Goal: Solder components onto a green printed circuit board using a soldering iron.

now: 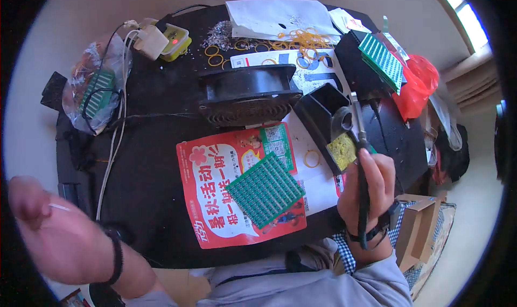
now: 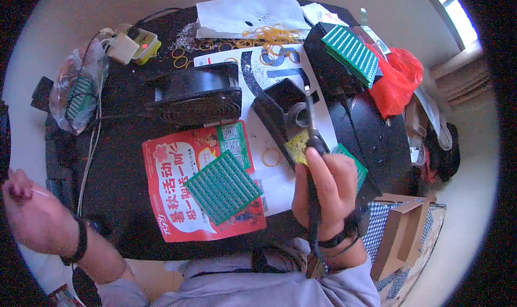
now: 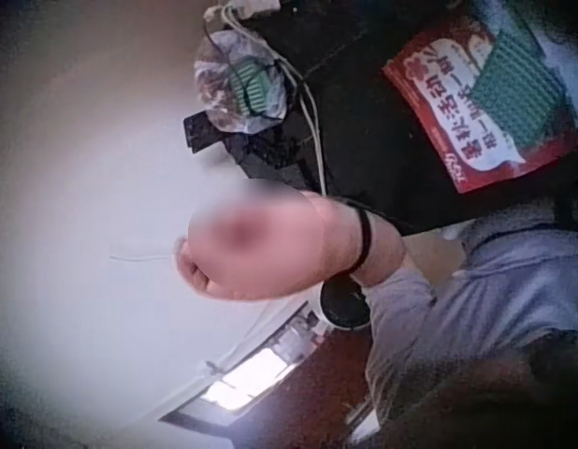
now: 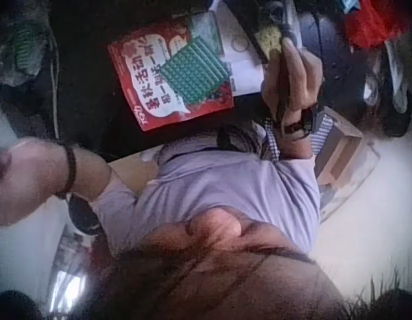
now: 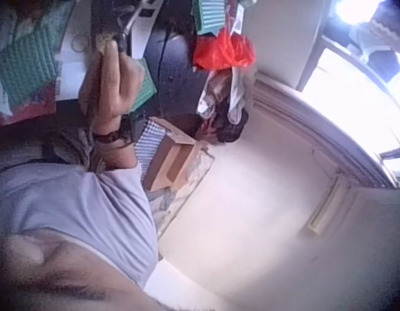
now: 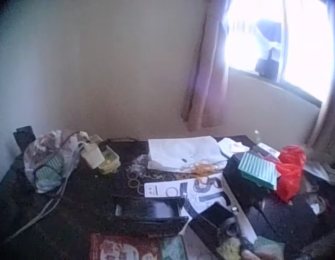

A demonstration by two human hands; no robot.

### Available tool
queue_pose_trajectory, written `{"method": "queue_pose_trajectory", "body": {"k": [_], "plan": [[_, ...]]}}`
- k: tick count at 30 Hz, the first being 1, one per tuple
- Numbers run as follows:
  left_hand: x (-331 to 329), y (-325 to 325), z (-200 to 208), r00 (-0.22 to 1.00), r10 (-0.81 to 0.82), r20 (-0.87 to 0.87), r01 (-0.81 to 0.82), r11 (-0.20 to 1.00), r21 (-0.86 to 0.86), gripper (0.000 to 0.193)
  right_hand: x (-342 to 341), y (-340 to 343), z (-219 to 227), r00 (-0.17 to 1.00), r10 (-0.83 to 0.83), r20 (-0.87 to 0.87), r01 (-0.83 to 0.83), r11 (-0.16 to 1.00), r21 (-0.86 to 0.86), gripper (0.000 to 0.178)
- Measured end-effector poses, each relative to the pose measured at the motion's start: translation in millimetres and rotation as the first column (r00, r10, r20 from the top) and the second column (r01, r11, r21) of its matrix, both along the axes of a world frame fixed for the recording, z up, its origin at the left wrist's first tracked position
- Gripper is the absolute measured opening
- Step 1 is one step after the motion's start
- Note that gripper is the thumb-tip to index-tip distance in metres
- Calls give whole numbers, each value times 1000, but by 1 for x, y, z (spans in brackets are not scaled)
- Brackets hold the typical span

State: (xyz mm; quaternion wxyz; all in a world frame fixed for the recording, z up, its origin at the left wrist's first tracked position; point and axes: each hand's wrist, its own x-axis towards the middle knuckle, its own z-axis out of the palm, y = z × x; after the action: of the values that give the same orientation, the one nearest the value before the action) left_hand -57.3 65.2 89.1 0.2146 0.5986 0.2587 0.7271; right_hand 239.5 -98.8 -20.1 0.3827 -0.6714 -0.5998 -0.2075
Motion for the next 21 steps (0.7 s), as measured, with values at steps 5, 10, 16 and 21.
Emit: {"method": "queue_pose_trajectory", "body": {"k": [5,10,16,21], "plan": [[42,-47,-65,892,-451,-15,259,540,-801,8,0,2,-6,996,17,-86,-24,996,-85,30],[61,-63,-93,843,-537,-41,219,411,-885,6,-8,-36,5,922,217,-320,-284,942,-178,28],[52,-64,-103,858,-503,103,262,258,-930,6,-38,-22,-17,849,411,-331,-507,810,-294,38],[46,-57,-96,592,-704,-393,139,569,-810,9,-48,-26,-18,901,297,-315,-413,810,-417,46]]}}
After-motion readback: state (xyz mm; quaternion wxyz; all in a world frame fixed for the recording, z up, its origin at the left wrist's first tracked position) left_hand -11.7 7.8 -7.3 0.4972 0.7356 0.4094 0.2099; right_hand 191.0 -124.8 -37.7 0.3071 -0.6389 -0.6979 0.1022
